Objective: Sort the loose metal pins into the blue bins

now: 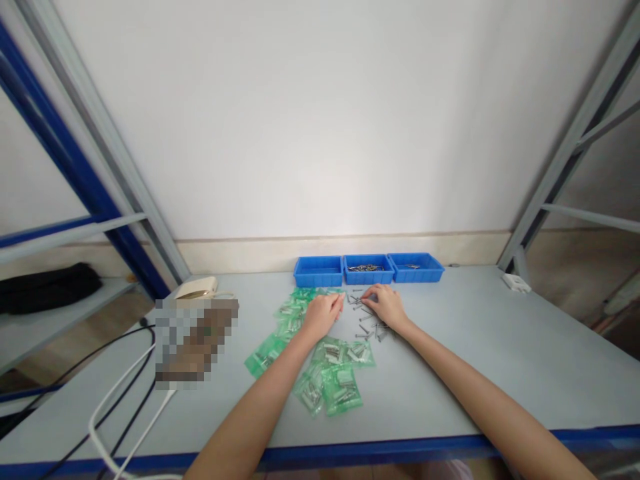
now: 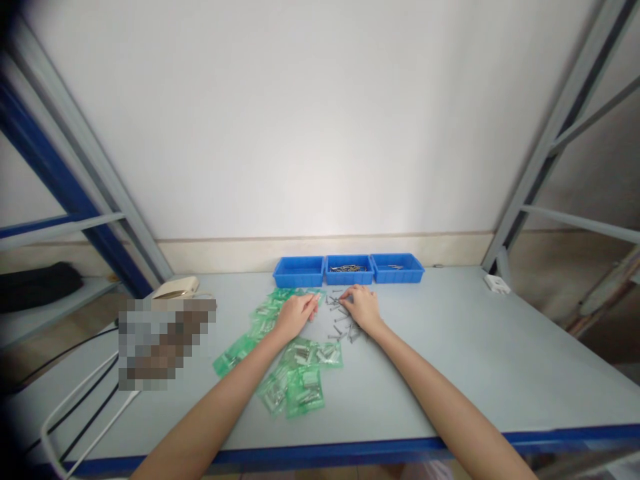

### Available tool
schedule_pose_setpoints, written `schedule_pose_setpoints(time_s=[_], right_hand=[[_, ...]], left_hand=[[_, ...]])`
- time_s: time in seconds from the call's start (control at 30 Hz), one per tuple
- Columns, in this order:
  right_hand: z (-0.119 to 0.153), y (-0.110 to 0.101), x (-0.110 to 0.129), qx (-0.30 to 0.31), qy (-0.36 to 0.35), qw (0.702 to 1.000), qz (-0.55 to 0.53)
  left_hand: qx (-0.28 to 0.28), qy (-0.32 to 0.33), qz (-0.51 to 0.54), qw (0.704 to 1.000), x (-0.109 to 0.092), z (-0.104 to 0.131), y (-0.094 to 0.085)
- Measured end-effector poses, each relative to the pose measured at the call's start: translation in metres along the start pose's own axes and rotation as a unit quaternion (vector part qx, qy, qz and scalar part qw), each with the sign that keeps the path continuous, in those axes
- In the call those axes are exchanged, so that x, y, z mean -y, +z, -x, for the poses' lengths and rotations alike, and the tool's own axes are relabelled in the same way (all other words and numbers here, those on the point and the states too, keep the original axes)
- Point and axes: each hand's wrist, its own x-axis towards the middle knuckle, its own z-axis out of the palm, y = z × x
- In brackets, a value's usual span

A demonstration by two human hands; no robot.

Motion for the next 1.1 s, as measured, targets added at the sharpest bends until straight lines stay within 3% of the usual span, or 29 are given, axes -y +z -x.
schedule_pose_setpoints(time_s=[0.2,0.37,0.5,0.7,0.8,0.97,1.1], right_hand=[[0.001,-0.004,-0.005,0.003,0.035,0.999,-0.040],[0.002,-0.001,-0.010,-0.003,0.047,0.995,-0.087],[0.001,0.002,-0.010,-0.021,0.031,0.989,-0.143],[0.000,0.002,-0.008,-0.030,-0.016,0.972,-0.233],[0.000,0.002,-0.008,-0.029,-0.030,0.962,-0.269],[0.001,0.002,-0.008,-0.022,-0.037,0.948,-0.314],[0.004,0.002,-0.004,-0.002,-0.041,0.937,-0.348]], left_hand=[[-0.007,0.026,-0.072,0.997,-0.001,0.002,0.003],[-0.023,0.090,-0.136,0.986,-0.001,0.004,0.005],[-0.069,0.162,-0.172,0.969,-0.004,-0.003,0.002],[-0.003,0.256,-0.272,0.928,-0.007,-0.025,0.006],[-0.002,0.269,-0.264,0.926,-0.003,-0.029,0.012],[-0.048,0.277,-0.217,0.935,0.003,-0.024,0.012],[-0.040,0.274,-0.189,0.942,0.002,-0.019,0.011]])
